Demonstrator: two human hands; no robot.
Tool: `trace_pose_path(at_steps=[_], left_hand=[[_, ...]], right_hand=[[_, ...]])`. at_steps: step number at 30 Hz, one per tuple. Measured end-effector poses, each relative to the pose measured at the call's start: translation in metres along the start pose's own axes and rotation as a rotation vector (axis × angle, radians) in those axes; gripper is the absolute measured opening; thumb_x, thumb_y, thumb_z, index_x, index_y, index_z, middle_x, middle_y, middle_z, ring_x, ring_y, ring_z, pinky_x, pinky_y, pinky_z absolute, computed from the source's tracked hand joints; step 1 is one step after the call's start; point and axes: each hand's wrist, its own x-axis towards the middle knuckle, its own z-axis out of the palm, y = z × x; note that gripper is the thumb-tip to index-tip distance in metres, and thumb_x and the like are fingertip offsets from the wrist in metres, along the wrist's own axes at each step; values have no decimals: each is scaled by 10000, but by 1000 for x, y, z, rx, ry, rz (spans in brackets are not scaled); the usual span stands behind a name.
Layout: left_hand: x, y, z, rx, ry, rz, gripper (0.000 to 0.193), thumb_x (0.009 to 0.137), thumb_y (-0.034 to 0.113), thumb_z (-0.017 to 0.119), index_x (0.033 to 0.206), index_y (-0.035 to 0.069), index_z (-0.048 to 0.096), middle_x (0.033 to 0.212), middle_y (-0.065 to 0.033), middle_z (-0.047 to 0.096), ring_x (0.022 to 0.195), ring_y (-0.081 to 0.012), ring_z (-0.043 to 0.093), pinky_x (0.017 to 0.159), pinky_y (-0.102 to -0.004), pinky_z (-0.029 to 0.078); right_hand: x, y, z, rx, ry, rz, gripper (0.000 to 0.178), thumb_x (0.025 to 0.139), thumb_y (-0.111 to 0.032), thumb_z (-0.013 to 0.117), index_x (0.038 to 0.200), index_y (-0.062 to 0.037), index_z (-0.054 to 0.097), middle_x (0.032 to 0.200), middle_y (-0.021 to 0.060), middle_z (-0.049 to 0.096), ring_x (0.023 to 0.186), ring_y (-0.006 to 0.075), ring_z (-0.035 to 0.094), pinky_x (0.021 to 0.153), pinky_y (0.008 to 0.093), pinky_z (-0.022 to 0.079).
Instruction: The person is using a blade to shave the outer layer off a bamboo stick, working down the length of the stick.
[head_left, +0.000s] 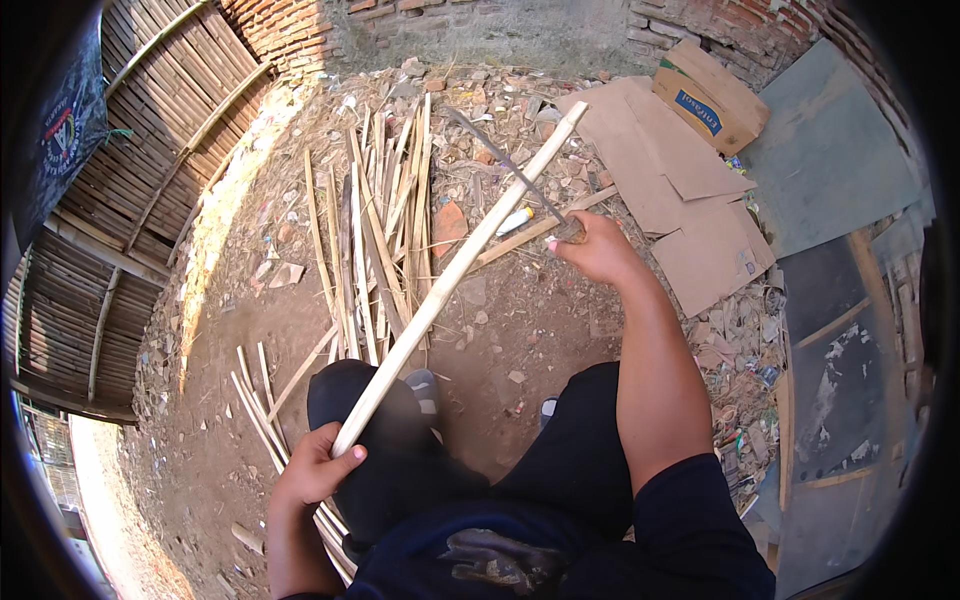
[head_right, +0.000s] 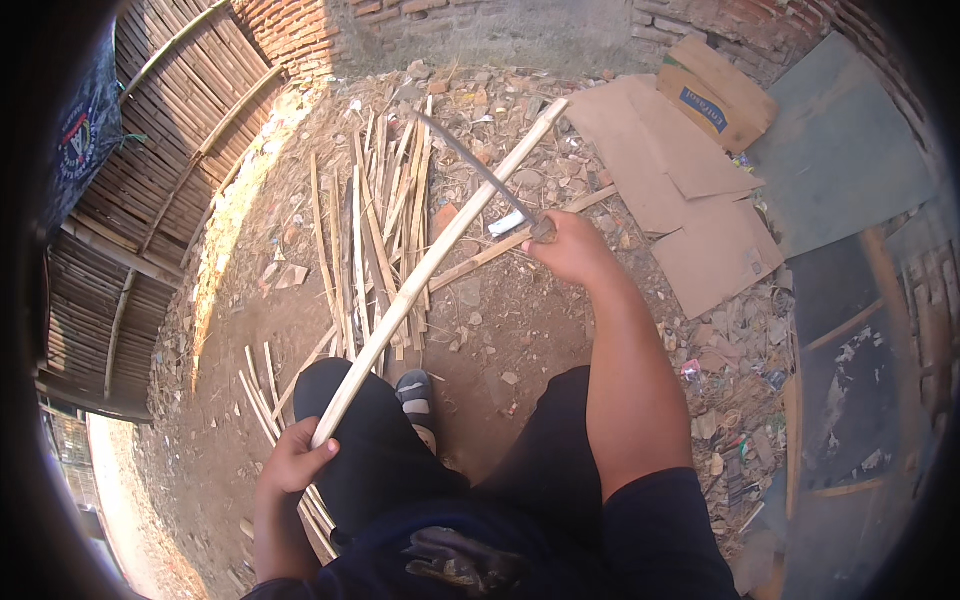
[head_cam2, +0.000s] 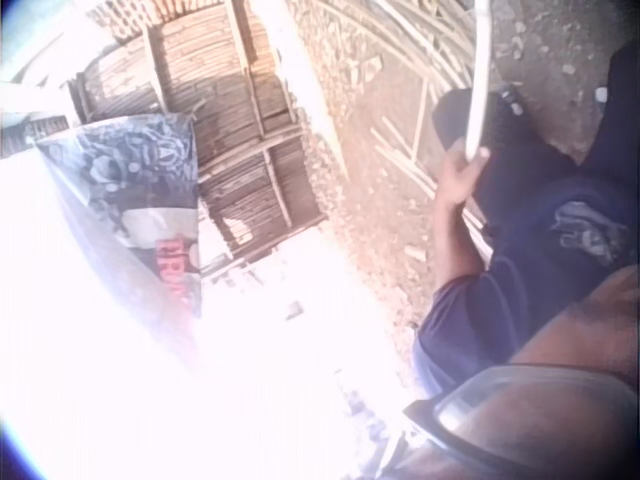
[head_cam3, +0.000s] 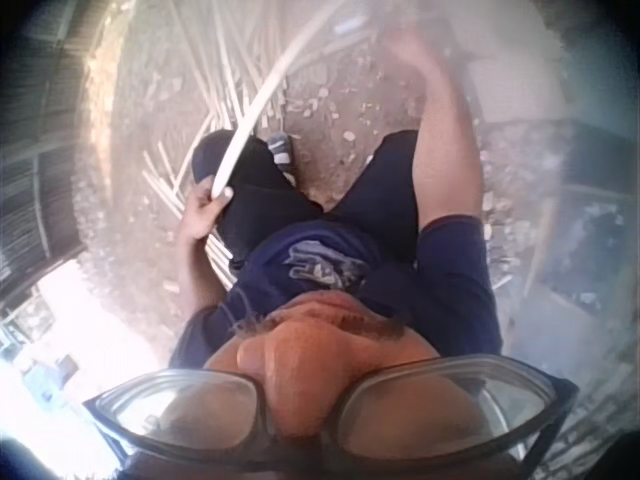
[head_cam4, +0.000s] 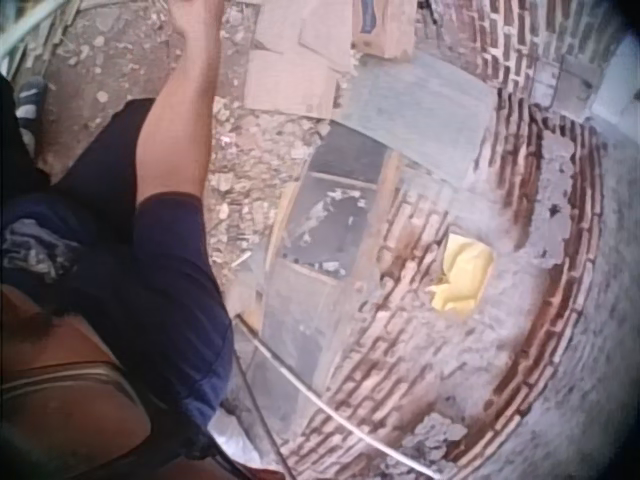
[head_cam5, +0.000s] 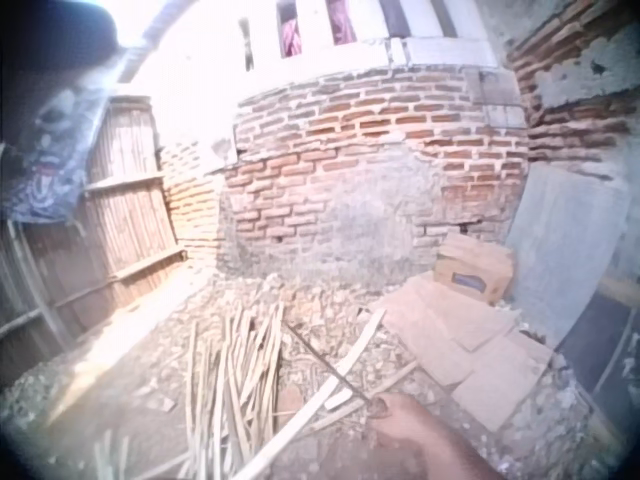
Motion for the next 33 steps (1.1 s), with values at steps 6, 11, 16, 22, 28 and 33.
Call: trace_pose_path(at_steps=[6, 11, 16, 22, 28, 33], left_hand=[[-1, 0, 0, -17, -9, -52, 304, 922, 323, 755, 903, 63, 600, 680, 66, 519, 567, -33, 452, 493, -225, 360], [-2, 1, -1, -35, -23, -100, 298, 924, 318, 753, 903, 64, 599, 679, 66, 517, 570, -34, 453, 497, -225, 362], [-7, -4, -2, 37, 21, -11, 302, 934, 287, 752, 854, 70, 559, 655, 73, 472, 573, -31, 421, 482, -241, 338], [-1, -1, 1, 28, 4, 15, 300, 926, 290, 761, 867, 68, 568, 661, 70, 477, 569, -34, 422, 480, -244, 339], [-1, -2, 1, 1, 11, -49, 303, 932, 296, 754, 848, 71, 568, 645, 69, 479, 545, -37, 425, 465, -247, 334], [-1, 1, -3, 39, -28, -68, 278, 929, 294, 750, 878, 78, 582, 679, 66, 520, 557, -35, 449, 476, -233, 351]], right_hand=[[-17, -17, 22, -194, 10, -238, 499, 819, -292, 794, 1216, -23, 657, 1008, 221, 716, 957, 350, 695, 843, 421, 531], [-56, -74, 55, -425, -434, -456, 419, 795, -340, 796, 1127, -106, 691, 981, 196, 707, 976, 389, 675, 824, 470, 532], [-17, -36, 42, -233, -346, -431, 401, 811, -330, 788, 1112, -84, 688, 965, 186, 704, 953, 357, 681, 828, 450, 526], [13, 22, 11, 102, 338, -11, 480, 824, -289, 788, 1193, -9, 665, 966, 199, 714, 916, 330, 688, 825, 401, 519], [-28, -37, 50, -327, -163, -407, 406, 810, -316, 782, 1101, -52, 676, 910, 209, 699, 894, 390, 686, 772, 472, 528], [-57, -70, 56, -433, -387, -609, 362, 791, -346, 790, 1012, -85, 672, 872, 166, 691, 871, 394, 674, 744, 483, 522]])
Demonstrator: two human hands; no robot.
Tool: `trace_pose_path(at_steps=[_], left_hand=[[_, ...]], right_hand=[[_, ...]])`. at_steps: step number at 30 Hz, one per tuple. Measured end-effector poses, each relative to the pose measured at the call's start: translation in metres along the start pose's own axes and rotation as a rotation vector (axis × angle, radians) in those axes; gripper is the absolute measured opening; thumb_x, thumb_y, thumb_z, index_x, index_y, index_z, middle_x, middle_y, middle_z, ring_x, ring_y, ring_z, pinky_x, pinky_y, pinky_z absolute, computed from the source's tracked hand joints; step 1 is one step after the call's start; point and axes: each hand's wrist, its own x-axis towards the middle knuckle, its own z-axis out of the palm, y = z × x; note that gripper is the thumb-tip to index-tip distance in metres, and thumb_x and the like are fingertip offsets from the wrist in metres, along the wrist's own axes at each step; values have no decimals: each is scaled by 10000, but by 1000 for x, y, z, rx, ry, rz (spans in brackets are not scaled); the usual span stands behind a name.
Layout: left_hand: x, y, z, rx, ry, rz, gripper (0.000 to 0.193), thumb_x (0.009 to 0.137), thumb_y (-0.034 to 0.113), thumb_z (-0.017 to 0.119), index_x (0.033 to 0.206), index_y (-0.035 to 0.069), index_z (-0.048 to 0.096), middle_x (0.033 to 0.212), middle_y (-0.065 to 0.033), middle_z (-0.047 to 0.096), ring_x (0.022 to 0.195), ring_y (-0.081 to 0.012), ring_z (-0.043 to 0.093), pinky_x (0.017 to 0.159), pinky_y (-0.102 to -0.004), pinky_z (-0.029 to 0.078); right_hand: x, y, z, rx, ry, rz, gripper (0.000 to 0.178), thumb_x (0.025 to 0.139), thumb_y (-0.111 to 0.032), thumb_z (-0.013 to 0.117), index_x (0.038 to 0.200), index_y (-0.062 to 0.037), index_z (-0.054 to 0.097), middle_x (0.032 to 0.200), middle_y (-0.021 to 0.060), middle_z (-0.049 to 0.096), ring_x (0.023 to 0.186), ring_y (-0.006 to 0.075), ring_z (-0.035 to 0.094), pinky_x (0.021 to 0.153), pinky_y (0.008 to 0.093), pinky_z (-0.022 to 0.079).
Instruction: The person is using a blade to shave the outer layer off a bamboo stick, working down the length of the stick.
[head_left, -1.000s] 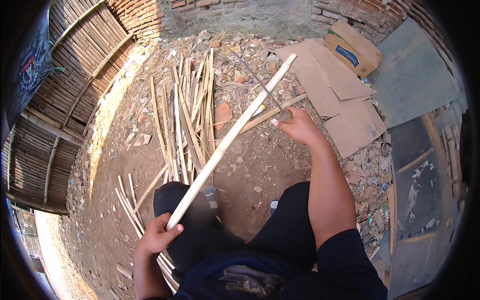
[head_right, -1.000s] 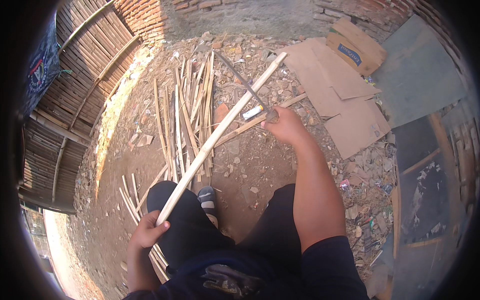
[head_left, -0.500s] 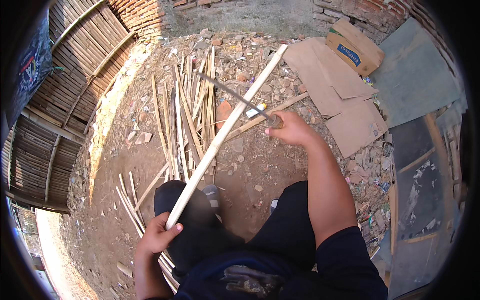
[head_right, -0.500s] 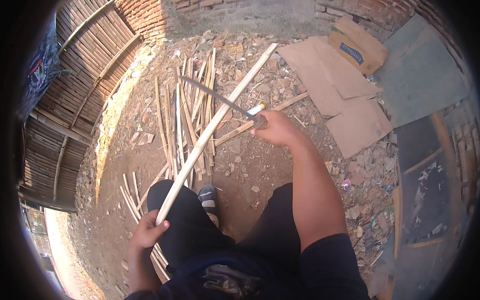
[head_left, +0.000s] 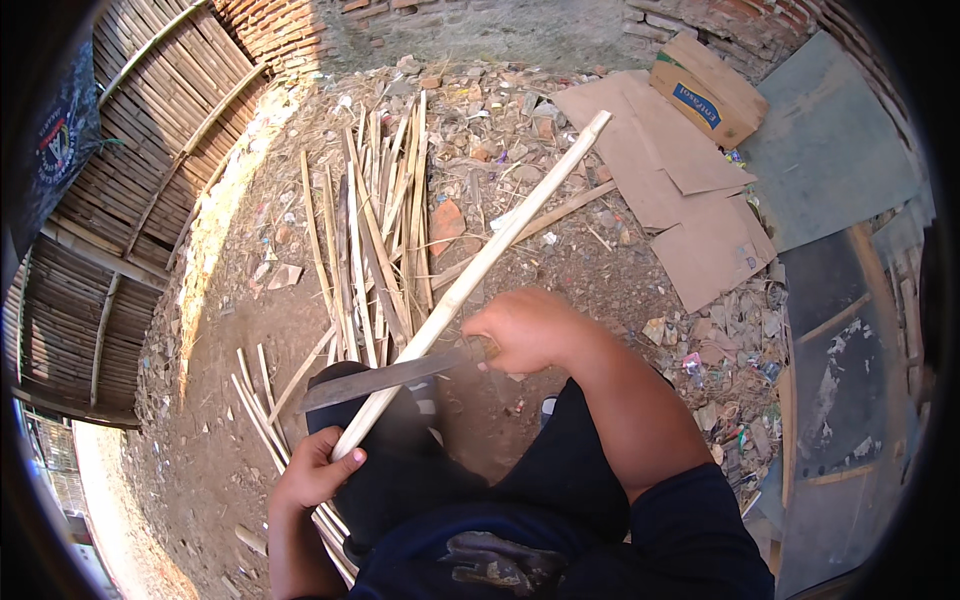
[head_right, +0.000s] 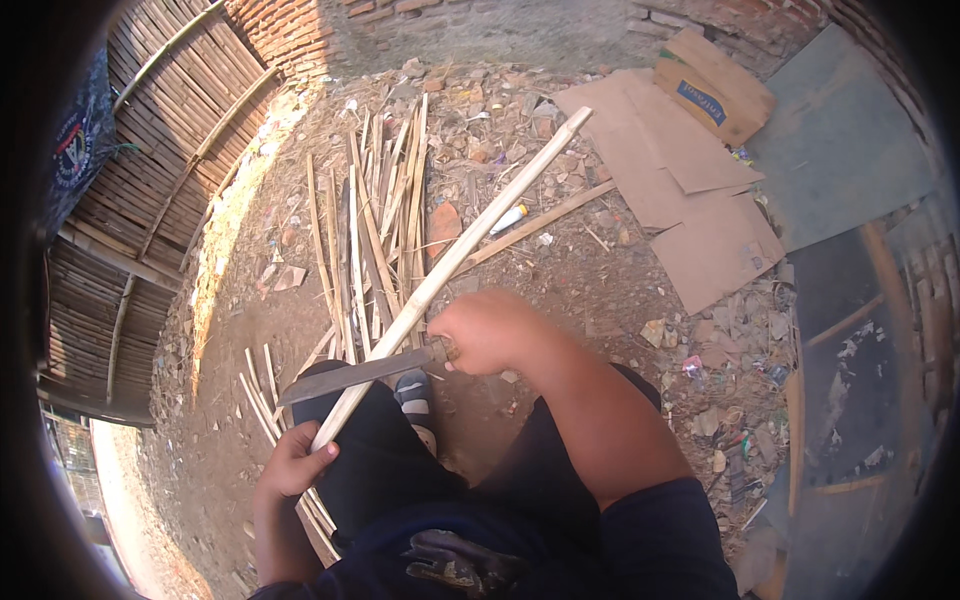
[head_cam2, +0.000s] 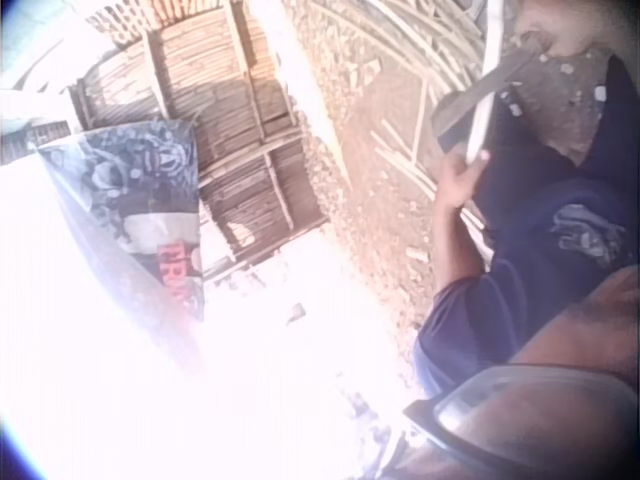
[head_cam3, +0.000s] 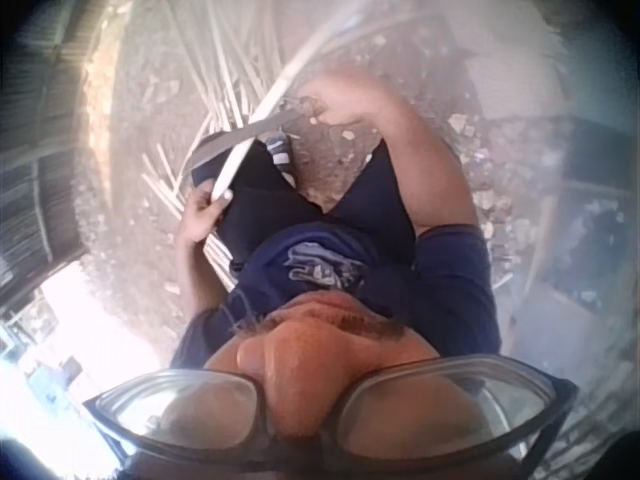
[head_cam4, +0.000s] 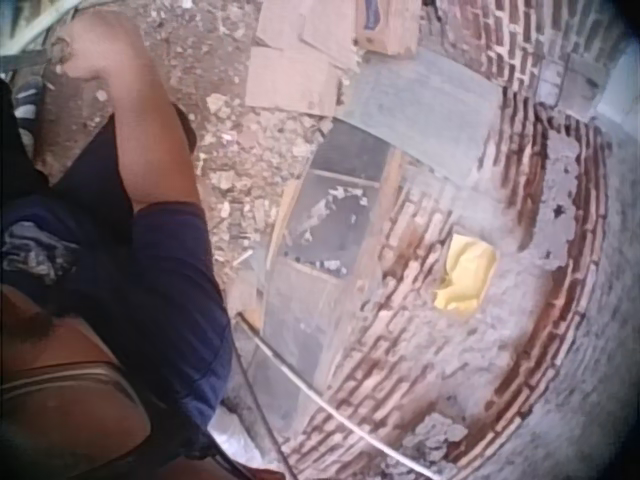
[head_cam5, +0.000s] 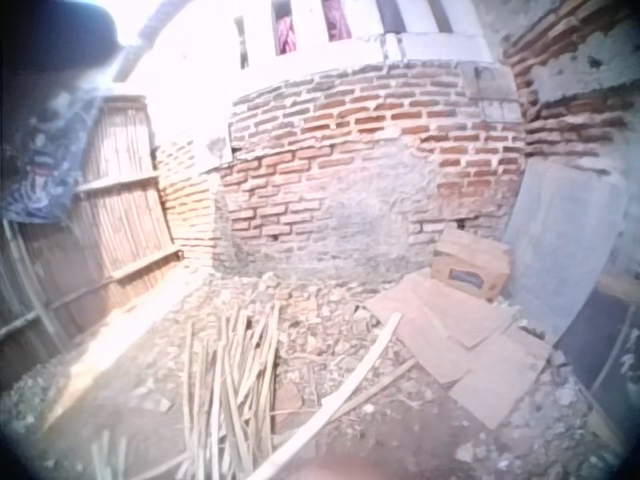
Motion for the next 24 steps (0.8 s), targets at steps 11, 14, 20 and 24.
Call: trace_pose_path(at_steps=[11, 14, 20, 24], left_hand=[[0, 0, 2, 19, 27, 36, 262, 922, 273, 755, 913, 65, 595, 693, 74, 506, 575, -32, 439, 490, -231, 349], [0, 0, 4, -1, 43, 35, 297, 930, 288, 756, 851, 63, 578, 680, 75, 475, 612, -35, 411, 510, -251, 341], [-5, 2, 1, 37, 34, 36, 298, 925, 281, 763, 848, 63, 575, 686, 79, 463, 628, -34, 400, 518, -251, 336], [-4, -1, 7, -24, 78, 113, 315, 913, 294, 777, 843, 61, 576, 696, 83, 452, 648, -36, 389, 530, -251, 334]], right_hand=[[-10, 97, -12, 300, 478, 493, 506, 829, -299, 772, 1249, -48, 647, 993, 191, 710, 945, 344, 696, 847, 462, 538], [-1, 44, -8, 139, 178, 307, 377, 809, -298, 784, 1100, -78, 691, 941, 181, 705, 951, 390, 676, 831, 472, 535], [3, 9, 6, 89, -2, -28, 383, 809, -330, 783, 1108, -110, 690, 861, 172, 693, 868, 362, 685, 747, 467, 521], [-2, 98, -16, 419, 359, 417, 433, 834, -305, 786, 1139, -23, 664, 870, 126, 710, 828, 259, 677, 750, 403, 517]])
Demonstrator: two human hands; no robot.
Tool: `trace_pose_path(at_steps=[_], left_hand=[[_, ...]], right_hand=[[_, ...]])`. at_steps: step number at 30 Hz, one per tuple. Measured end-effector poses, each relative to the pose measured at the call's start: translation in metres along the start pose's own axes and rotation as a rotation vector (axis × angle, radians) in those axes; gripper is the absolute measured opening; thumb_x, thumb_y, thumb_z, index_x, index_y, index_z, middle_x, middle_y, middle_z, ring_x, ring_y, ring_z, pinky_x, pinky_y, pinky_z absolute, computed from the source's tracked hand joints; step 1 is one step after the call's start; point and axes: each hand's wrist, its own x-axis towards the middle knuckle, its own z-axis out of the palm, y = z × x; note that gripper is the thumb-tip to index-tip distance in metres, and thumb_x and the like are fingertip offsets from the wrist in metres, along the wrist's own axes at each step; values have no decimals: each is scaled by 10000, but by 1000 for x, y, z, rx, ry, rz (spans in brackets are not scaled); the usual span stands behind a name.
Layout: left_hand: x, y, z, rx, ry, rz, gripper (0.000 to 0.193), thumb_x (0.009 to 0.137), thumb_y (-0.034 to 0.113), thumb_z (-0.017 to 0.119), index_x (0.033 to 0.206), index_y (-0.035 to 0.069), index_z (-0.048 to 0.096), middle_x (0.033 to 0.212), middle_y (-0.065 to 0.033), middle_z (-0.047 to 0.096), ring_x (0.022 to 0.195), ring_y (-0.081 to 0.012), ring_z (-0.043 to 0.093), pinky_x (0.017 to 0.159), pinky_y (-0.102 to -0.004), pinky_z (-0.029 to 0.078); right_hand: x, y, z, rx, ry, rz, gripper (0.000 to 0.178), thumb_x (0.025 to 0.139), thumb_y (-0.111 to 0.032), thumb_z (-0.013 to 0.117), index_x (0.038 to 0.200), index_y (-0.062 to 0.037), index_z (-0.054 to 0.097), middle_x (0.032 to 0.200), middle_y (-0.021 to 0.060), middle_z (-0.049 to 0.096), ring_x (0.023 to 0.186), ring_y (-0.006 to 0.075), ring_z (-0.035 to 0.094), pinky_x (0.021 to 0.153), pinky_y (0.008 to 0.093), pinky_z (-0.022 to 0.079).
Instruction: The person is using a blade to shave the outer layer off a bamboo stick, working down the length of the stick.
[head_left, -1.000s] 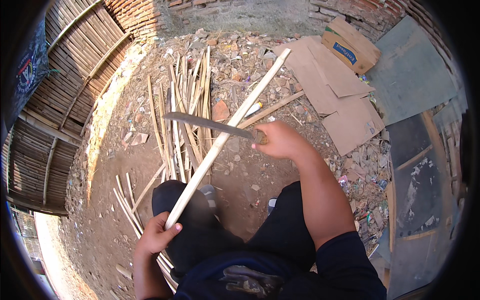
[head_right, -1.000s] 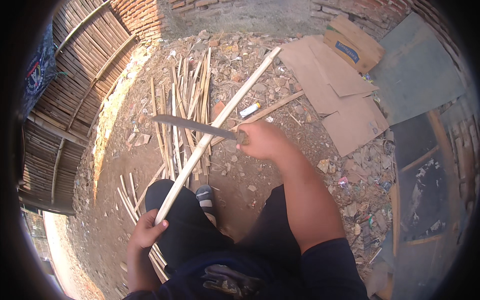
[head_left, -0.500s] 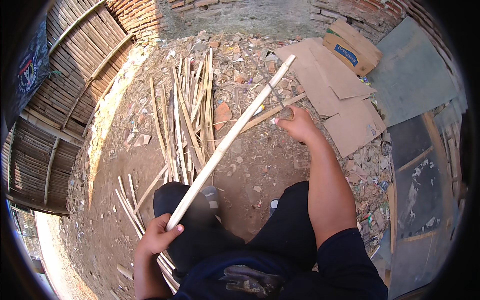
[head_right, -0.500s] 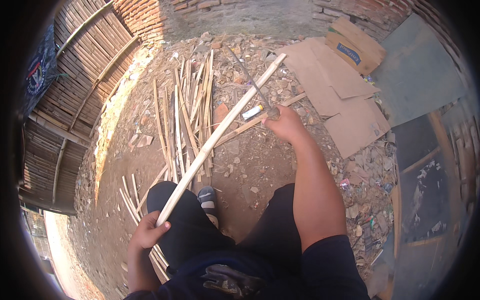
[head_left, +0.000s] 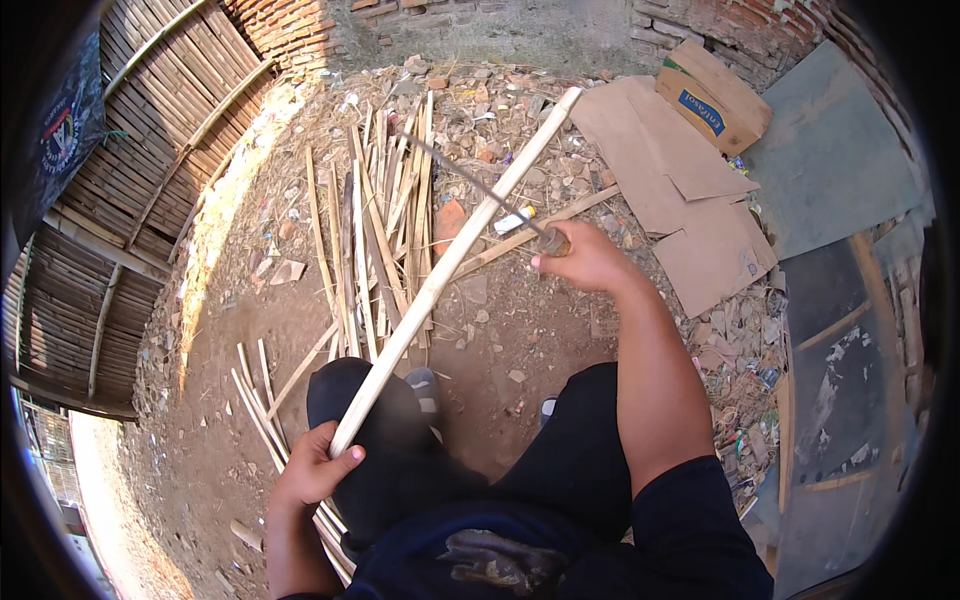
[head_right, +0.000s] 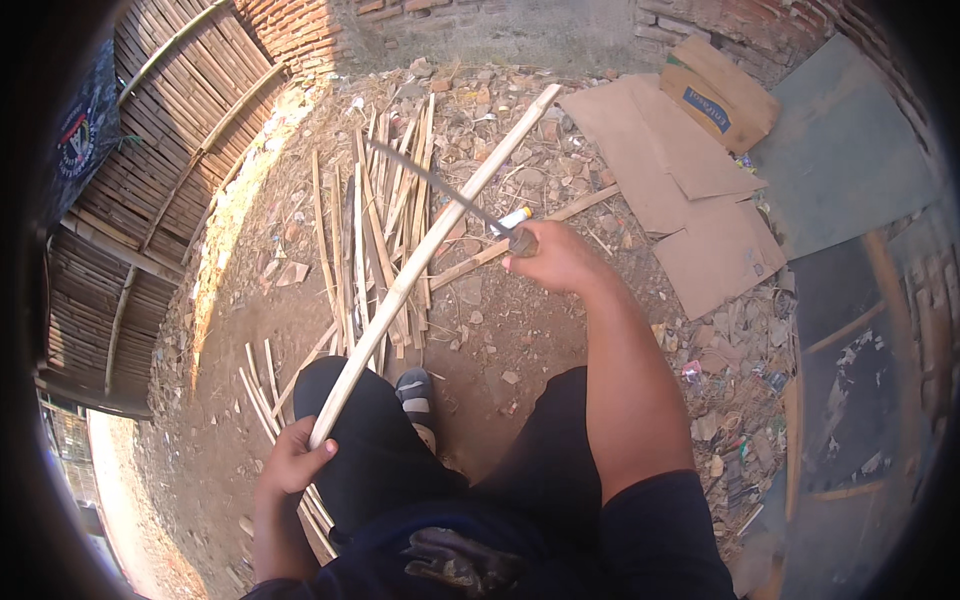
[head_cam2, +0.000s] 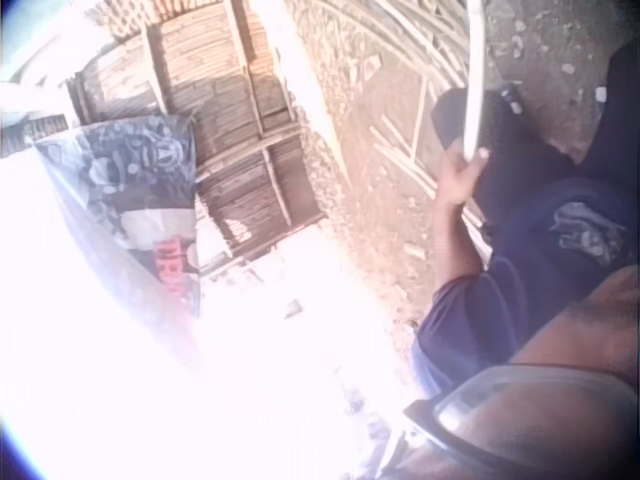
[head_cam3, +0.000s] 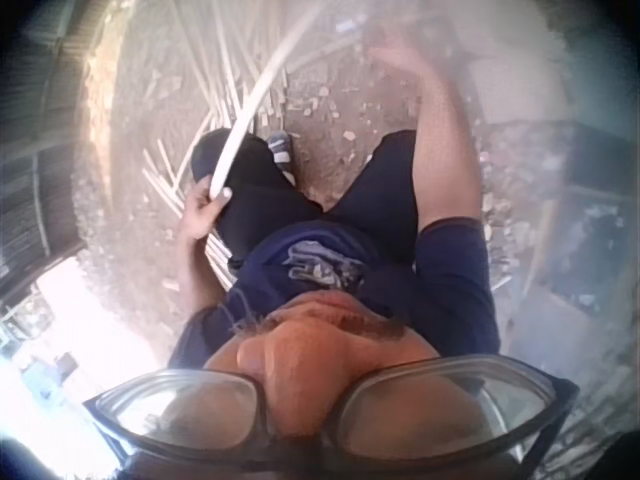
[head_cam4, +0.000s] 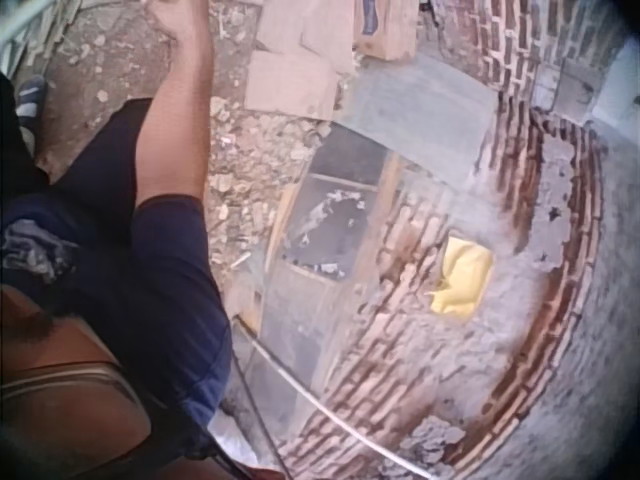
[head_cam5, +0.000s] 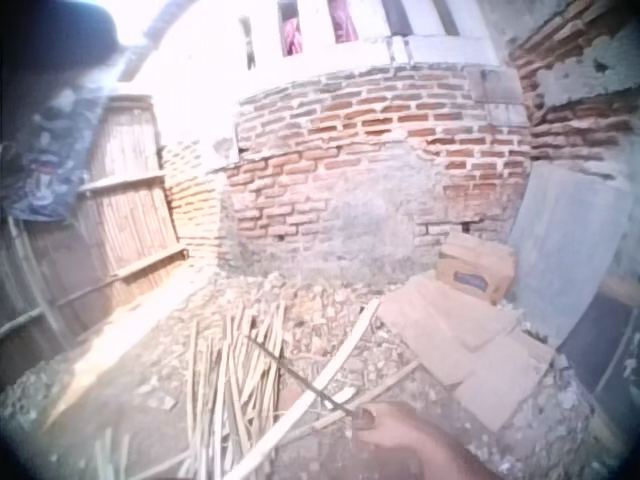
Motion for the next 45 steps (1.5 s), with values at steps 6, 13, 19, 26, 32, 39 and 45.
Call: trace_pose_path(at_steps=[6, 13, 19, 26, 32, 39, 45], left_hand=[[2, 4, -2, 52, -14, -35, 325, 912, 299, 777, 835, 61, 570, 695, 83, 449, 648, -40, 388, 531, -253, 334], [3, 4, 0, 98, -25, -66, 333, 913, 300, 776, 829, 58, 563, 683, 81, 446, 637, -39, 386, 518, -257, 332], [1, 1, 1, 124, 9, 14, 323, 898, 295, 782, 859, 52, 573, 715, 71, 468, 682, -44, 404, 557, -255, 352], [2, 9, 4, 91, 10, -20, 343, 909, 308, 779, 830, 51, 566, 682, 70, 451, 653, -45, 392, 529, -260, 340], [4, 8, 1, 174, -17, -15, 337, 913, 310, 775, 828, 50, 577, 680, 75, 458, 653, -46, 395, 534, -257, 343], [5, -3, 1, 64, 20, 14, 320, 911, 285, 779, 833, 50, 576, 696, 78, 466, 654, -42, 390, 537, -253, 342], [4, 0, 3, 57, 3, -33, 304, 920, 275, 769, 841, 54, 577, 694, 83, 454, 646, -39, 388, 533, -249, 336]], right_hand=[[-10, -5, -6, 28, 146, 164, 479, 837, -274, 757, 1260, -72, 659, 1042, 194, 714, 1004, 335, 689, 884, 427, 528], [-44, -74, 45, -405, -395, -294, 323, 816, -283, 773, 1092, -130, 702, 965, 197, 704, 976, 366, 682, 847, 459, 531], [-2, 2, -11, -1, 35, 141, 489, 818, -331, 793, 1201, -54, 668, 975, 148, 708, 891, 264, 692, 820, 426, 530], [-12, -8, 6, -208, 32, -22, 460, 834, -276, 761, 1243, -89, 663, 1066, 201, 708, 964, 339, 695, 852, 462, 535], [-44, -69, 35, -403, -358, -322, 386, 795, -323, 790, 1090, -94, 692, 947, 183, 706, 933, 379, 678, 803, 468, 527], [4, 16, -19, 6, 136, 226, 434, 827, -318, 779, 1161, -58, 684, 994, 158, 724, 998, 294, 696, 855, 409, 535], [-13, -5, -1, -132, 158, 80, 445, 828, -322, 773, 1190, -79, 682, 997, 180, 722, 1000, 332, 694, 869, 441, 537]])
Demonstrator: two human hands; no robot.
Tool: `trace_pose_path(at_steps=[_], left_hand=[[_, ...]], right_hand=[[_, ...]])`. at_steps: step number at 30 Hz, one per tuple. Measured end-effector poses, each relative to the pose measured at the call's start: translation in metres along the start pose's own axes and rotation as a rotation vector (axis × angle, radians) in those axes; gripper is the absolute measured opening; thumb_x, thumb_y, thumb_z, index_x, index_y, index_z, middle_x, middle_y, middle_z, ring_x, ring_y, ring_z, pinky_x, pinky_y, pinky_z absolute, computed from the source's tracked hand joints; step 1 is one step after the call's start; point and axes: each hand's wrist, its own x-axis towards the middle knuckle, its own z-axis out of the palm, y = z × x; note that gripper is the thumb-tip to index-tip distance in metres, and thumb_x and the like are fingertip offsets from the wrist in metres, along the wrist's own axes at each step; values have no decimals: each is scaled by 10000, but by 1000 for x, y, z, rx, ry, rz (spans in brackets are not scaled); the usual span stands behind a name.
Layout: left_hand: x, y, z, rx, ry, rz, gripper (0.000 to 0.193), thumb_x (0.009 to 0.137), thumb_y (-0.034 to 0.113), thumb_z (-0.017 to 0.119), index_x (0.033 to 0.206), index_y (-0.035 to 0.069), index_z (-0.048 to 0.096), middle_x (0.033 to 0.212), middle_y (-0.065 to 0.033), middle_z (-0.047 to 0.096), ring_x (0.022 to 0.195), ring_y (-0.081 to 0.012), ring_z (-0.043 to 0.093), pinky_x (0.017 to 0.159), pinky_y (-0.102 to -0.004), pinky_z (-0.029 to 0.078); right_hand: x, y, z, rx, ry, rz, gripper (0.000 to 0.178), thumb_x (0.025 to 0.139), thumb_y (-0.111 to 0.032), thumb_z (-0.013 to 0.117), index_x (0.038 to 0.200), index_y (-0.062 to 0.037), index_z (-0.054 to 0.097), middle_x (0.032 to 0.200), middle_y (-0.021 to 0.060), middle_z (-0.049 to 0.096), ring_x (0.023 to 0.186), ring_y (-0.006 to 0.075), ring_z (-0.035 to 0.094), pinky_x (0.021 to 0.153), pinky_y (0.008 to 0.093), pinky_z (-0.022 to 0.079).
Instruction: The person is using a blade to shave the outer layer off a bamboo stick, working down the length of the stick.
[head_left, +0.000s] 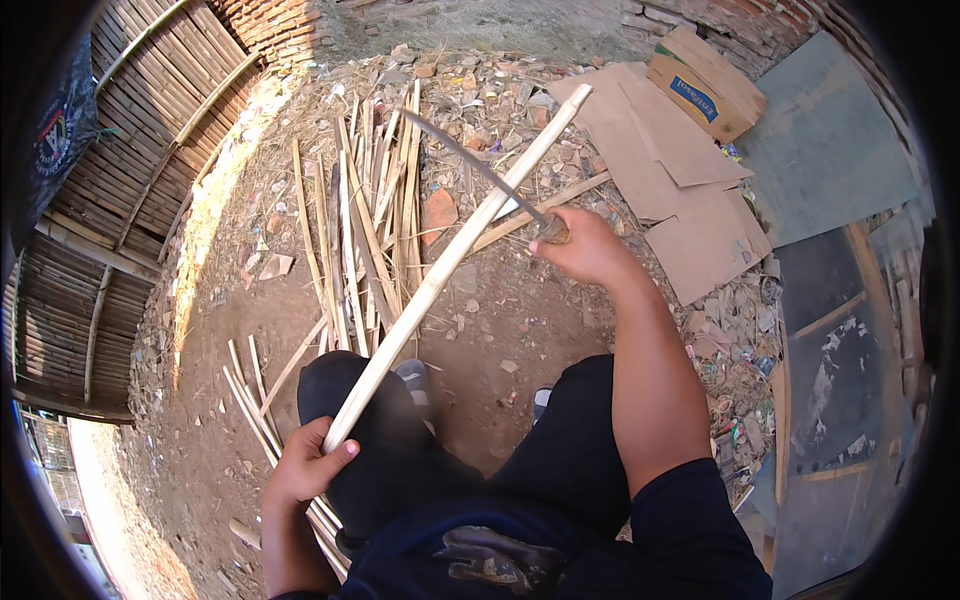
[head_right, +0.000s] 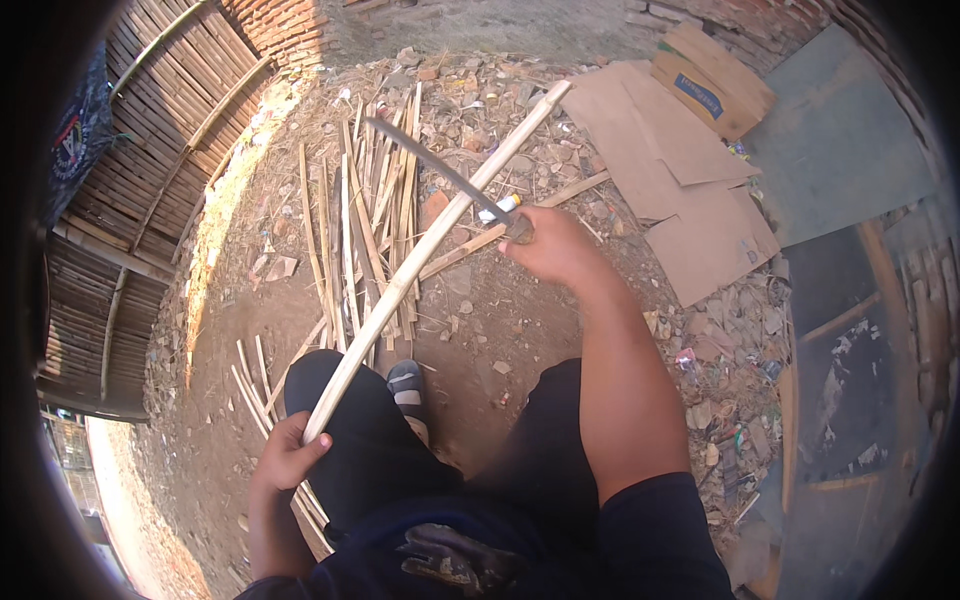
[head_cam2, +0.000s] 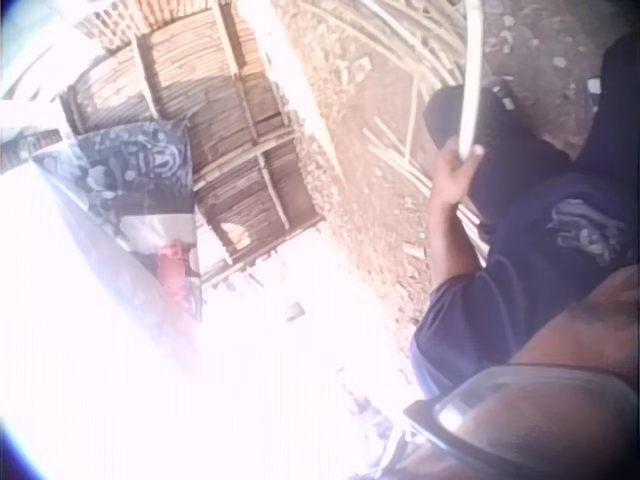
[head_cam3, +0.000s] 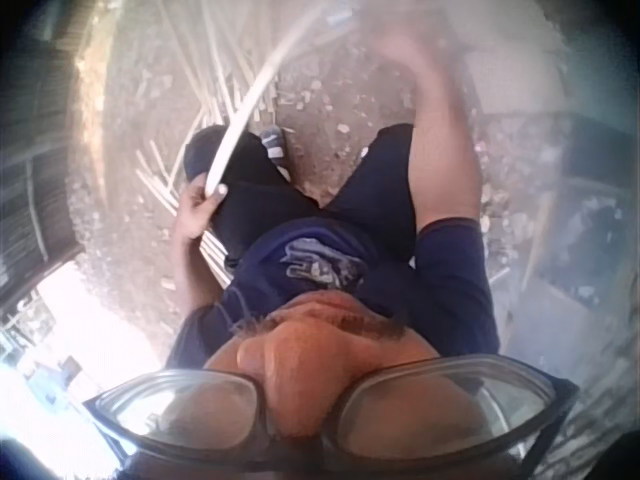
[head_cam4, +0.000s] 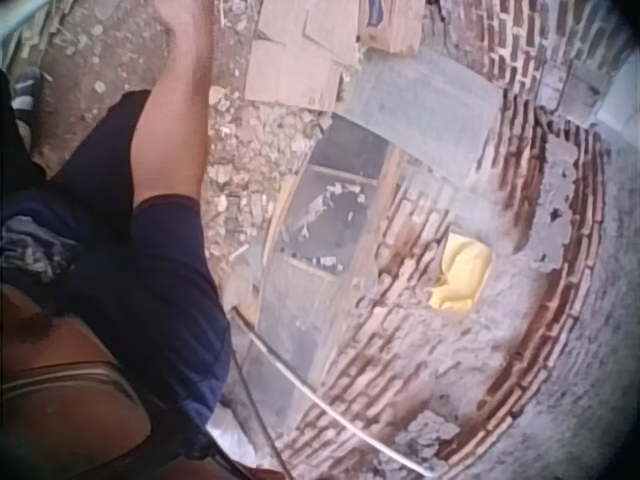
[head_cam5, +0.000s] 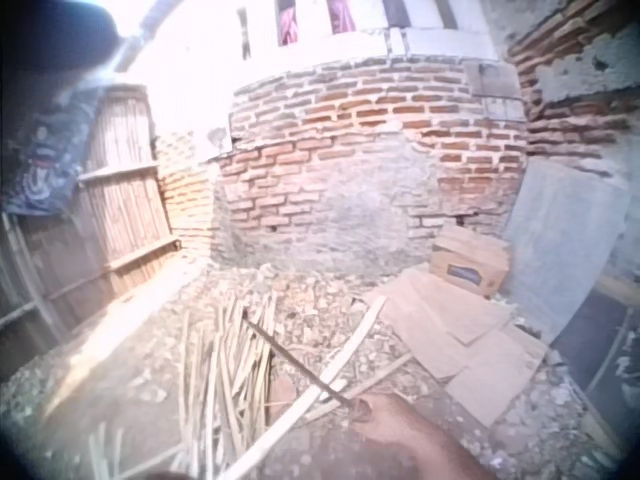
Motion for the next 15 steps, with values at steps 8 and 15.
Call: trace_pose_path(at_steps=[8, 15], left_hand=[[-2, 1, -5, 40, -20, -1, 310, 918, 277, 771, 841, 50, 574, 694, 76, 464, 650, -41, 393, 539, -250, 343], [-1, 11, 0, 57, -8, 30, 314, 914, 285, 775, 855, 46, 581, 698, 71, 474, 650, -43, 404, 533, -255, 350]], right_hand=[[-35, -68, 16, -226, -564, -376, 438, 810, -328, 785, 1166, -95, 681, 1038, 182, 712, 995, 350, 685, 857, 451, 529], [18, 18, -3, 277, 47, 253, 468, 829, -335, 791, 1157, -25, 667, 984, 127, 721, 941, 273, 688, 837, 393, 521]])
